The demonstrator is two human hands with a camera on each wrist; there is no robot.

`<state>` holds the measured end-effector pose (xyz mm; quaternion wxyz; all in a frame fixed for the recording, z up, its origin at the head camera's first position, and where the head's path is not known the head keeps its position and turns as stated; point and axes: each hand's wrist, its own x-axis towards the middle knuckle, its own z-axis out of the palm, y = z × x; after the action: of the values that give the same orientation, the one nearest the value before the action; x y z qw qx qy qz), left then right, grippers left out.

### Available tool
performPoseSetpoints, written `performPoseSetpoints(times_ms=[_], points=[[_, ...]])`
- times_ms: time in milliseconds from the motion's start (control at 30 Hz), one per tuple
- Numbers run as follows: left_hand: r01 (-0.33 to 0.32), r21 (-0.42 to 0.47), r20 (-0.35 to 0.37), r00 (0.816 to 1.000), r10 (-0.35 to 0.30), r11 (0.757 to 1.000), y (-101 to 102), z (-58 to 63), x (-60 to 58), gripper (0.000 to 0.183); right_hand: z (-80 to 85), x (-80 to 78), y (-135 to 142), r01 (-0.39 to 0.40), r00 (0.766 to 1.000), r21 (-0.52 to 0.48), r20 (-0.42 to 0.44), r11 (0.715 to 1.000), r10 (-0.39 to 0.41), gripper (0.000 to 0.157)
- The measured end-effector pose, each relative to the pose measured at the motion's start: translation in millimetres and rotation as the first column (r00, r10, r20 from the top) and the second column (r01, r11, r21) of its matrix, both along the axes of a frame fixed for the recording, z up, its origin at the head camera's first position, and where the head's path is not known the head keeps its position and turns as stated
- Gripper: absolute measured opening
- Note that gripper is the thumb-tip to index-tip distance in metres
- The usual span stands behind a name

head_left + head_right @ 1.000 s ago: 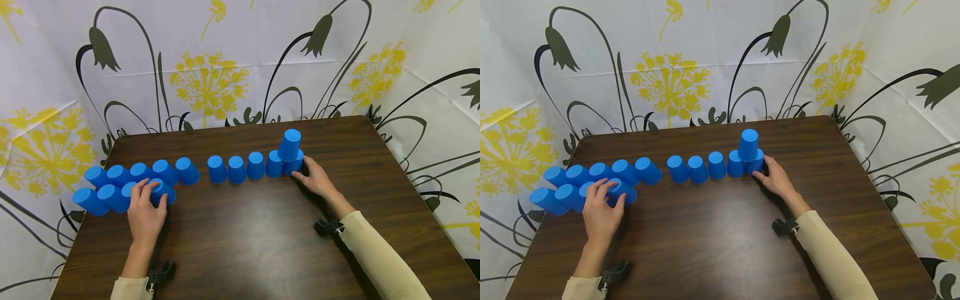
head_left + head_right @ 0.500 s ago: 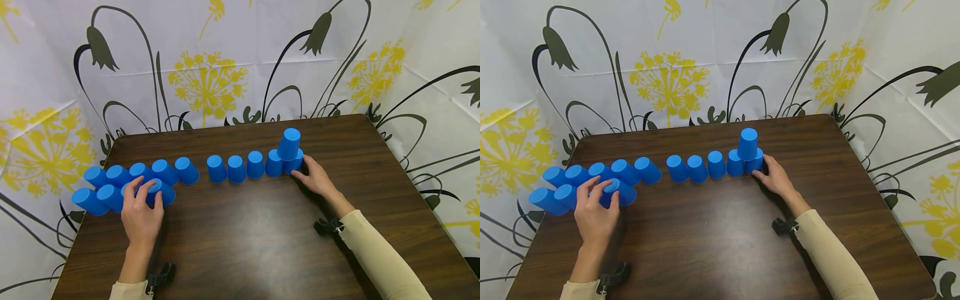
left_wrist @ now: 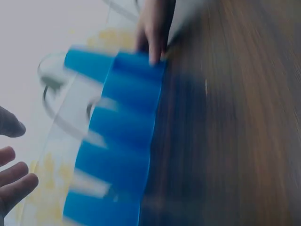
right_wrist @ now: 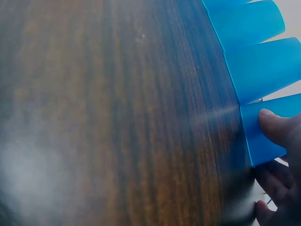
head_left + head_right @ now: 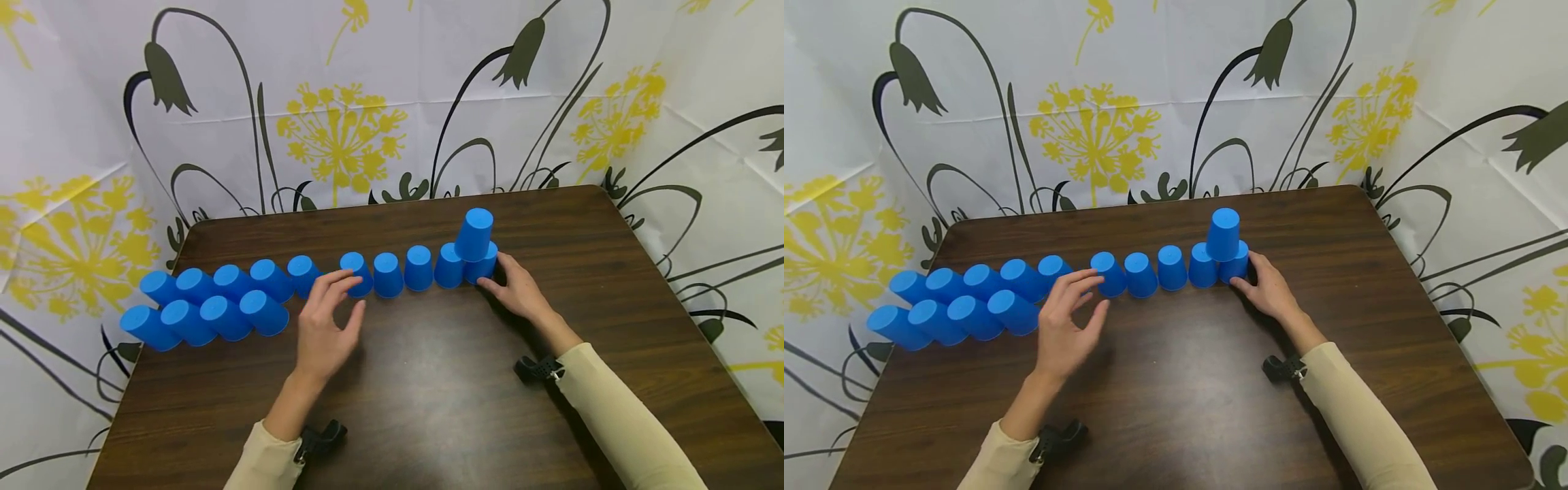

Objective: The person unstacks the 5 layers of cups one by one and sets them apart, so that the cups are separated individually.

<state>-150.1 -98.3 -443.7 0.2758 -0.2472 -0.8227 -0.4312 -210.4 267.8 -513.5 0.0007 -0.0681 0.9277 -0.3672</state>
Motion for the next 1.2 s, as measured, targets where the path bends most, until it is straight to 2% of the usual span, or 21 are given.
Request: performPoseSetpoints(times_ms=[167, 333, 500, 667, 1000, 1200], points=[[0.175, -0.027, 0.036, 0.984, -0.174, 0.984, 59, 7.8, -17.6, 0.052, 2.3, 0.1, 1, 0.008, 1.0, 0.0, -0.021, 1.0, -0.008, 0.07], [0.256, -0.029, 0.107, 0.962, -0.252, 0.966, 105, 10.0, -32.9, 0.063, 2.4, 1.5, 0, -0.001, 1.0, -0.001, -0.016, 1.0, 0.001, 0.07], [0.233, -0.092, 0.168, 0.962, -0.216, 0.968, 142, 14.6, -46.5, 0.071, 0.2, 0.9, 0, -0.014, 0.999, -0.015, -0.053, 1.0, 0.014, 0.069], [0.198, -0.137, 0.218, 0.962, -0.165, 0.971, 164, 14.6, -57.0, 0.072, -2.7, -0.3, 0, -0.031, 0.998, 0.002, -0.06, 1.0, 0.031, 0.068], [0.14, -0.118, 0.228, 0.967, -0.111, 0.983, 180, 7.3, -63.6, 0.054, -3.4, -0.1, 0, -0.035, 0.997, 0.005, -0.066, 0.999, 0.035, 0.066], [0.098, -0.107, 0.185, 0.98, -0.077, 0.989, 184, 5.4, -72.0, 0.042, -3.2, -0.4, 1, -0.03, 0.996, -0.006, -0.081, 1.0, 0.029, 0.066]])
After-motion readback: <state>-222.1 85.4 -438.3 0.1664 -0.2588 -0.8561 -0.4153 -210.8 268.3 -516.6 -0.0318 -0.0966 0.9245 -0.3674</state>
